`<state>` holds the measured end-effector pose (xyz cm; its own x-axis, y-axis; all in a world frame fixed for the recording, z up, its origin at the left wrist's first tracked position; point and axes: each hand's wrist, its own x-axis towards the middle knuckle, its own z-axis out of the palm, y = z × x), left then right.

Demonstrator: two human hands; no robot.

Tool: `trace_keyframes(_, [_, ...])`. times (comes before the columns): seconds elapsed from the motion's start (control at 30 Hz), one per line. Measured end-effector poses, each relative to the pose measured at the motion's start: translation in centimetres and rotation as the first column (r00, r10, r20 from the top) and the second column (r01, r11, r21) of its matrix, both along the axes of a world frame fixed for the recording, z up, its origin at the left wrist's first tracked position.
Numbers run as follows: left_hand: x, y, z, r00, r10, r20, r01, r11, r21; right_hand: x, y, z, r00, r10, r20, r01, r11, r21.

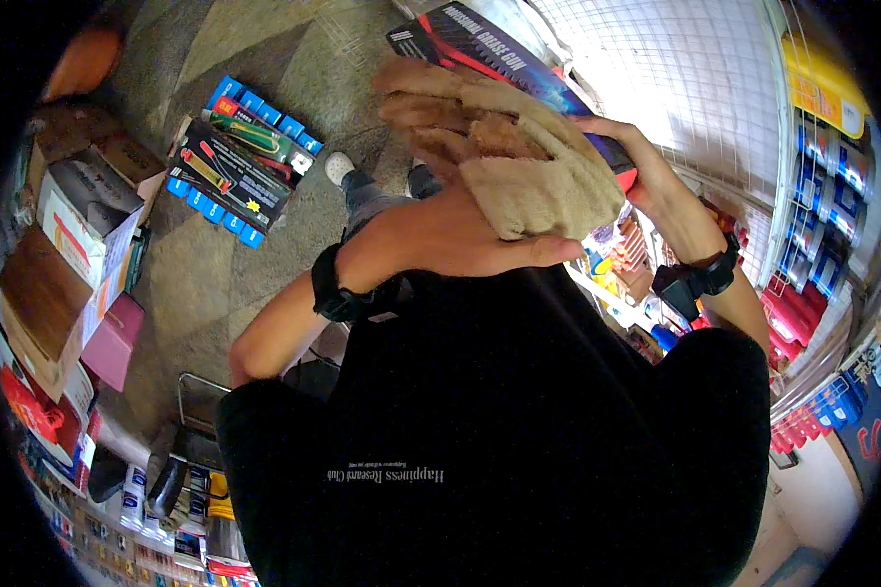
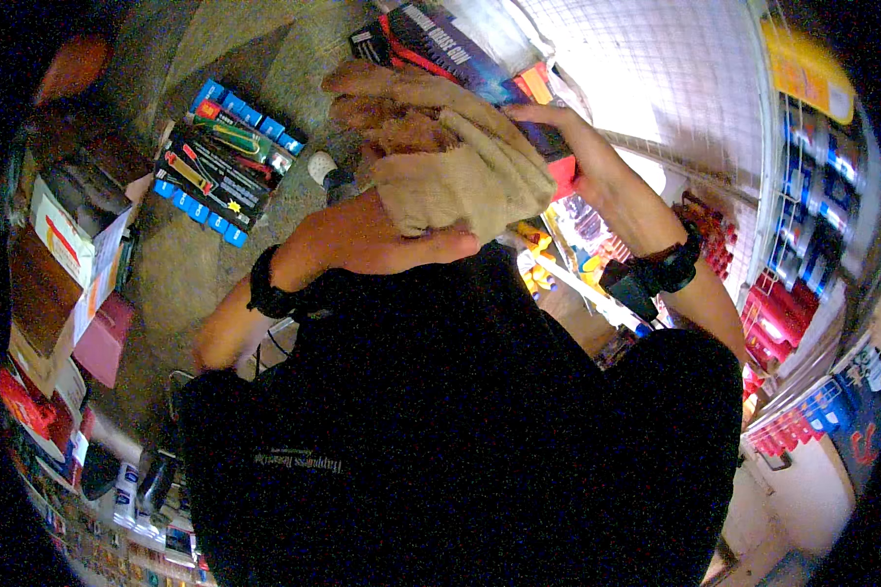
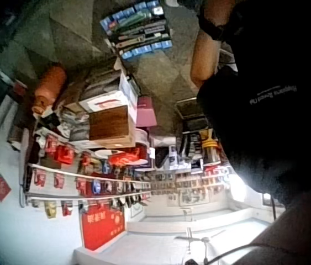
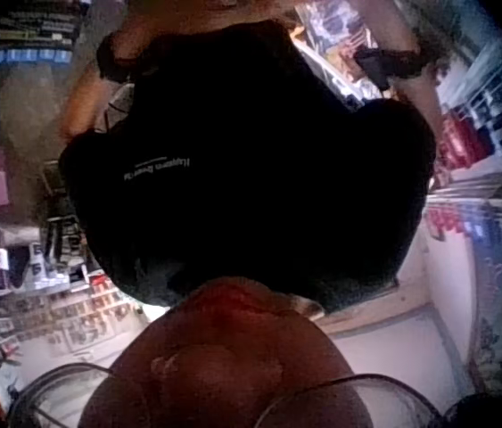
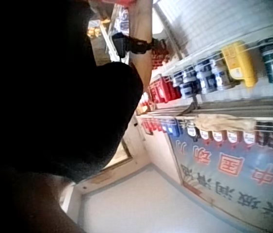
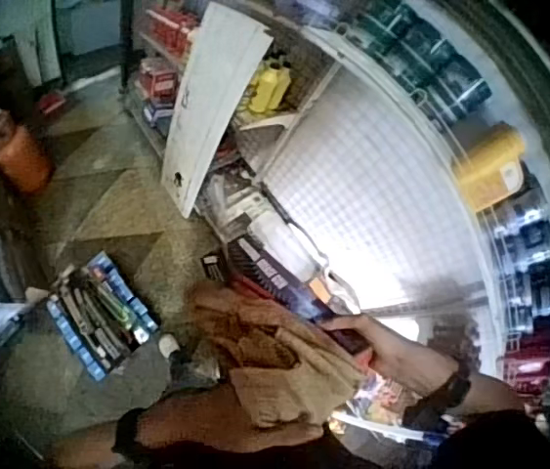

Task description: The person picks up and wipes several boxes of grease guns and tools with a cloth.

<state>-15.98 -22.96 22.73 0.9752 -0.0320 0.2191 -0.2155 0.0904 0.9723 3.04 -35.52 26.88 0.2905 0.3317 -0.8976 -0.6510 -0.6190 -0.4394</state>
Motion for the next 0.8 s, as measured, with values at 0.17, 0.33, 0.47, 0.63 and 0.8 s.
trace_keyframes(0.17, [-0.8, 0.3, -0.9, 0.998, 0.069, -0.010, -0.069, 0.997, 0.025, -0.5, -0.6, -0.7, 1.000, 0.016, 0.006, -0.017, 0.994, 0.106])
trace_keyframes(0.33, [-5.5, 1.3, -4.7, 0.954, 0.279, 0.106, -0.299, 0.888, 0.350, -0.9, -0.3, -1.1, 0.999, 0.026, 0.025, -0.025, 0.999, -0.023])
trace_keyframes(0.47, [-10.1, 1.9, -6.0, 0.956, 0.291, -0.026, -0.256, 0.878, 0.404, -0.2, -1.1, -1.0, 1.000, 0.019, 0.025, -0.019, 1.000, -0.005])
trace_keyframes(0.63, [-9.7, 3.0, -4.7, 0.953, 0.302, -0.014, -0.287, 0.917, 0.278, -0.6, -0.7, -1.4, 1.000, 0.004, 0.016, -0.004, 1.000, 0.010])
trace_keyframes(0.8, [-4.8, 0.0, -1.6, 0.970, 0.229, 0.080, -0.241, 0.870, 0.431, -1.3, 0.7, -1.3, 0.998, -0.054, -0.038, 0.055, 0.998, 0.022])
